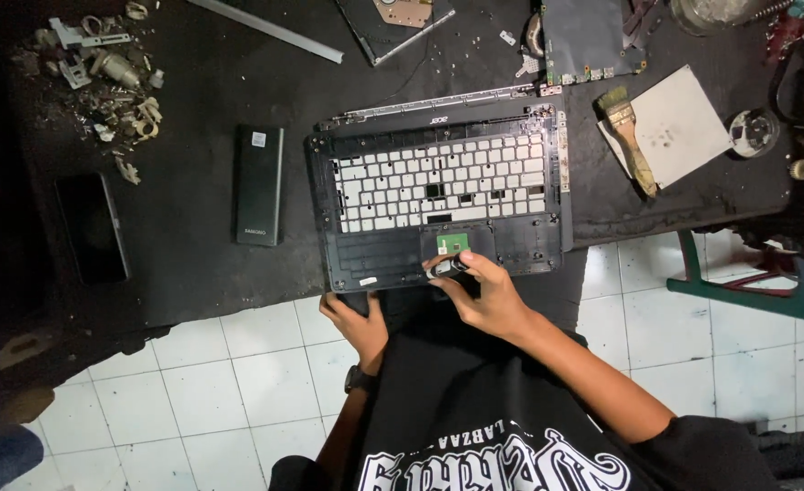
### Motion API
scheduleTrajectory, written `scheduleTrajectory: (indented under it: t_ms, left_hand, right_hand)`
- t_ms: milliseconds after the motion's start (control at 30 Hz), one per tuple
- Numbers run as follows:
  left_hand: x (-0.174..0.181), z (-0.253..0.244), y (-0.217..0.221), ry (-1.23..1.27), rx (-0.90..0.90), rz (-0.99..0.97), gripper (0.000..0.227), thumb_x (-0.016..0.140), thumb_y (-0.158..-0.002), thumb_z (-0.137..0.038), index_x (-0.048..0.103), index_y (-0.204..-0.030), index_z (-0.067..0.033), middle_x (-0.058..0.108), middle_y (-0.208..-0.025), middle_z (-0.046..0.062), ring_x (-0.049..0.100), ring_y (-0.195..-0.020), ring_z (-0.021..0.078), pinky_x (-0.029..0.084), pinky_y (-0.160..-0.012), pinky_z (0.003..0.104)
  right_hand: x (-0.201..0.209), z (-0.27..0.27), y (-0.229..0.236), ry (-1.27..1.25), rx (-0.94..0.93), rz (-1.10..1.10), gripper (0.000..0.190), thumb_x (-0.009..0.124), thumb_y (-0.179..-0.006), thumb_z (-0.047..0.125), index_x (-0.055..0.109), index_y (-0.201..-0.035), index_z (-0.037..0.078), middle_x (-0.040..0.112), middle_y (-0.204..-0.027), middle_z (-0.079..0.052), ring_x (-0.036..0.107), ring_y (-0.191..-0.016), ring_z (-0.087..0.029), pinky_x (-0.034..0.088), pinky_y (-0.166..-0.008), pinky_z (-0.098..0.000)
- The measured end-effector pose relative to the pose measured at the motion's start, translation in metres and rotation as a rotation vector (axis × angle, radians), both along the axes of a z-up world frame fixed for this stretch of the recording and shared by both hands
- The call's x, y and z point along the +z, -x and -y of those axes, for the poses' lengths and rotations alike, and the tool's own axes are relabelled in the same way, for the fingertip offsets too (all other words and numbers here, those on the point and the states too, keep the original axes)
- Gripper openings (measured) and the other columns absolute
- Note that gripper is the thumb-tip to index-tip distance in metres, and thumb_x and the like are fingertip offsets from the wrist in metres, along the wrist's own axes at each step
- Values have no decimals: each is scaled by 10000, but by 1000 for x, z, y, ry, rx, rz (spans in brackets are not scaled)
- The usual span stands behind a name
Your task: The person cleans the underside of a disassembled laptop keyboard frame using a brush and a small tool. They scrub the surface and then use the tool to scrape or pick at specific areas. The person also handles a separate laptop palm rest component.
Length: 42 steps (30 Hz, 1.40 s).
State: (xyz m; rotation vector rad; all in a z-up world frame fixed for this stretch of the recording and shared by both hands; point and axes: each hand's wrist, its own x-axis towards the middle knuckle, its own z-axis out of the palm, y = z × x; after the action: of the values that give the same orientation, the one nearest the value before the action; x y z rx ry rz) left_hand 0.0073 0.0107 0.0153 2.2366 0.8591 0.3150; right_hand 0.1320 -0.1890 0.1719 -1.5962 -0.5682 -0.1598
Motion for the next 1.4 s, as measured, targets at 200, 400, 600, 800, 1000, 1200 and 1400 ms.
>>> scheduleTrajectory:
  t_ms: [200, 400, 600, 800, 1000, 1200, 1400]
  left_hand:
    - [7, 1, -1, 34, 0, 14, 674, 756, -886, -196, 371, -1402, 4, 347, -1397, 255, 451, -1273, 573, 396, -1040, 695]
    - [-20, -11, 4, -3, -15, 85, 789, 727, -864, -510, 397, -1347, 19, 411, -1305, 291, 529, -1156, 591, 455, -955, 677]
    - [-12, -10, 2, -10, -10, 82, 760, 738, -866, -441, 387, -1351, 27, 418, -1292, 303, 539, -1123, 608, 473, -916, 686]
    - [1, -7, -1, -25, -5, 46, 668, 781, -855, -259, 404, -1340, 4, 417, -1281, 258, 551, -1137, 577, 484, -941, 677]
    - [-2, -8, -1, -25, 0, 45, 698, 804, -840, -312, 415, -1330, -2, 425, -1277, 238, 555, -1166, 536, 485, -973, 652]
    - [-14, -13, 3, -12, -6, 74, 716, 771, -871, -402, 422, -1356, -7, 414, -1328, 248, 544, -1193, 554, 474, -983, 669]
    - [10, -14, -1, 68, 10, 75, 709, 809, -846, -312, 444, -1371, -6, 397, -1359, 272, 522, -1201, 610, 451, -986, 705]
  right_hand:
    - [11, -4, 2, 112, 14, -10, 648, 682, -864, -175, 330, -1382, -8, 725, -1074, -279, 745, -933, -444, 667, -670, -584]
    - [-17, 8, 7, 438, 14, 381, 413, 741, -908, 26, 596, -1280, 129, 724, -1094, -206, 732, -878, -421, 612, -630, -504]
    - [16, -20, 9, 91, -22, 227, 596, 649, -909, -84, 470, -1421, 165, 720, -1123, -227, 726, -894, -484, 657, -658, -548]
    - [7, -27, 12, 55, 6, 27, 593, 698, -836, -176, 394, -1305, 24, 744, -1087, -265, 763, -867, -451, 658, -618, -530]
    - [12, -32, 11, 135, -30, 108, 549, 691, -872, -147, 401, -1294, 50, 733, -1117, -231, 751, -904, -452, 679, -618, -547]
    - [-22, -19, 5, 413, -13, 437, 655, 749, -883, 12, 442, -1397, 278, 723, -1081, -146, 732, -877, -380, 637, -655, -490]
    - [24, -75, 7, -33, 62, 71, 783, 753, -832, -123, 404, -1475, 155, 719, -1130, -194, 740, -972, -432, 651, -756, -533]
